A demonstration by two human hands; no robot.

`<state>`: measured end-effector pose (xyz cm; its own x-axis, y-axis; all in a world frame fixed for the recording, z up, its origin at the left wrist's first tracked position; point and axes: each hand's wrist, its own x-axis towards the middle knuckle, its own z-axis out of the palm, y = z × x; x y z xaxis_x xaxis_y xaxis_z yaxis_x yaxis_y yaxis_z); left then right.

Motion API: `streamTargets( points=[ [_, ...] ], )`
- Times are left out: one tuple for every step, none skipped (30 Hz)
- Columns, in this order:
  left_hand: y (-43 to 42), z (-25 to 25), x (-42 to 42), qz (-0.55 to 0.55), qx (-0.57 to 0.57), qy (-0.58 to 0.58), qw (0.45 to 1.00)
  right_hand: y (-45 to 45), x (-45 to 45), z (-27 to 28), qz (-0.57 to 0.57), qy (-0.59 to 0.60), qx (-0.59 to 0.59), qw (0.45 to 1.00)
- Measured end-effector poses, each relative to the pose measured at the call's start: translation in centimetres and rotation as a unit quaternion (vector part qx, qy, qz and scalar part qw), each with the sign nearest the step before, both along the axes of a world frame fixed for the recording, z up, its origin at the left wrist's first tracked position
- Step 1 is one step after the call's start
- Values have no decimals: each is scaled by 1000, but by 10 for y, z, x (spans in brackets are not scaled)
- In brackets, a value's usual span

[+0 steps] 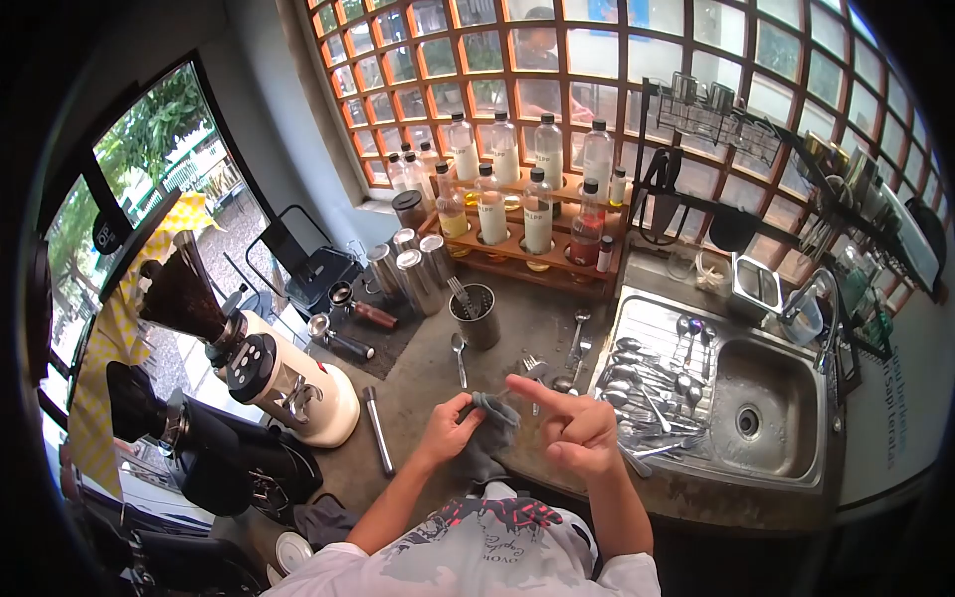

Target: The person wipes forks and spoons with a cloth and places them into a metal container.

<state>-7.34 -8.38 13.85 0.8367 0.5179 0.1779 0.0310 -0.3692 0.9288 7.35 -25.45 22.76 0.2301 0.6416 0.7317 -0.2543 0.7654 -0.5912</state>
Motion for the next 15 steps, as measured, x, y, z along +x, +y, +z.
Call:
streamTargets(
  points=[
    [2,-1,-1,0,-1,0,1000,0,4,-4,-10,-2,5,1000],
    [4,-2,-3,4,2,23,1000,0,8,-7,-21,-4,11,1000],
    [7,-4,-4,7,4,46,999,1,11,-11,-31,-6,17,999],
    [9,-4,-5,10,6,70,998,4,12,-13,-32,-7,16,999],
    [10,-4,-6,10,6,69,998,9,14,-13,-171,-52,-32,983],
    [11,-3,-6,12,6,70,997,13,15,-14,-307,-97,-79,944],
    [11,-2,-7,14,6,72,997,17,16,-17,-434,-139,-124,881],
    [10,-1,-6,17,7,73,997,21,16,-27,-434,-140,-124,881],
    [7,1,-4,17,7,71,997,26,14,-42,-379,-108,-169,903],
    [2,3,0,-5,-27,24,999,30,12,-57,-321,-74,-214,920],
    [-3,4,3,-27,-61,-22,998,32,11,-64,-261,-40,-257,930],
    [-6,5,5,-50,-95,-68,992,33,9,-66,-259,-40,-257,930],
    [-6,4,5,-49,-95,-68,992,34,8,-68,-251,-17,-269,930],
    [-6,3,6,-51,-79,-76,993,34,7,-69,-243,5,-280,929],
    [-6,2,7,-52,-62,-84,993,34,7,-69,-235,28,-290,927]
  ],
)
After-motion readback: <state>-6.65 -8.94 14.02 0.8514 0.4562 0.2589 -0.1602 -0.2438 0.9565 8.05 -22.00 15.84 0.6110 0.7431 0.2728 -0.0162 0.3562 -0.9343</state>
